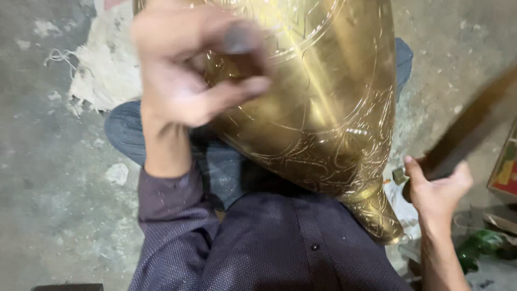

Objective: The person sits on the floor with a large brass vase across their lap and decorates its surface by hammering a chisel-like punch along pre-drawn ornamental patterns. They reposition the punch and rotate the vase as they work across different areas of the design.

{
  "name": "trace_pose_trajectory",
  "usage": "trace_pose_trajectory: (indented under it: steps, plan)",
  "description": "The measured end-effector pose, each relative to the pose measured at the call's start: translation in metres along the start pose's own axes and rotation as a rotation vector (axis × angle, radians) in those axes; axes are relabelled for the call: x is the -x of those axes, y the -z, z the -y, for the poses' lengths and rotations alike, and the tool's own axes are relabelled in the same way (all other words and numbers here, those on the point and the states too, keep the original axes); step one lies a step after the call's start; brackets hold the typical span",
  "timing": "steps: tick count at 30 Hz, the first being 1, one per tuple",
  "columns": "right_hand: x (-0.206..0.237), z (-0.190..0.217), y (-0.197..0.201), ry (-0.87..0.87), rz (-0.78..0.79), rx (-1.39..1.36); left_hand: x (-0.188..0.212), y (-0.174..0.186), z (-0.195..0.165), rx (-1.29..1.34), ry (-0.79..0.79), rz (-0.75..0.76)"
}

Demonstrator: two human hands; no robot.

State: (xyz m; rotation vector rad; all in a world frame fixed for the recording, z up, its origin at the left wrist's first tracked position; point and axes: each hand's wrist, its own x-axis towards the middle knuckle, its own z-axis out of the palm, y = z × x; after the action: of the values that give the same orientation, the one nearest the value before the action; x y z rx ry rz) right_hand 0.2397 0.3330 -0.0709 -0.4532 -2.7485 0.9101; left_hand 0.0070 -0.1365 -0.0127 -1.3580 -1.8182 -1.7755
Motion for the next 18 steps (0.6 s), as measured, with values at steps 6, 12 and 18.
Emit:
trace_pose_trajectory:
  steps: [6,12,18]
  plan:
    - [-0.027,-0.030,-0.049,0.019,0.272,-0.011,0.053,-0.008,0.000,-0.037,0.216,-0.573]
    - [-0.027,-0.053,-0.076,0.140,0.512,0.248,0.080,-0.009,0.001,-0.139,0.386,-0.924]
    - [-0.084,-0.045,-0.085,0.147,0.437,0.272,0.070,-0.001,0.019,-0.448,0.385,-0.920]
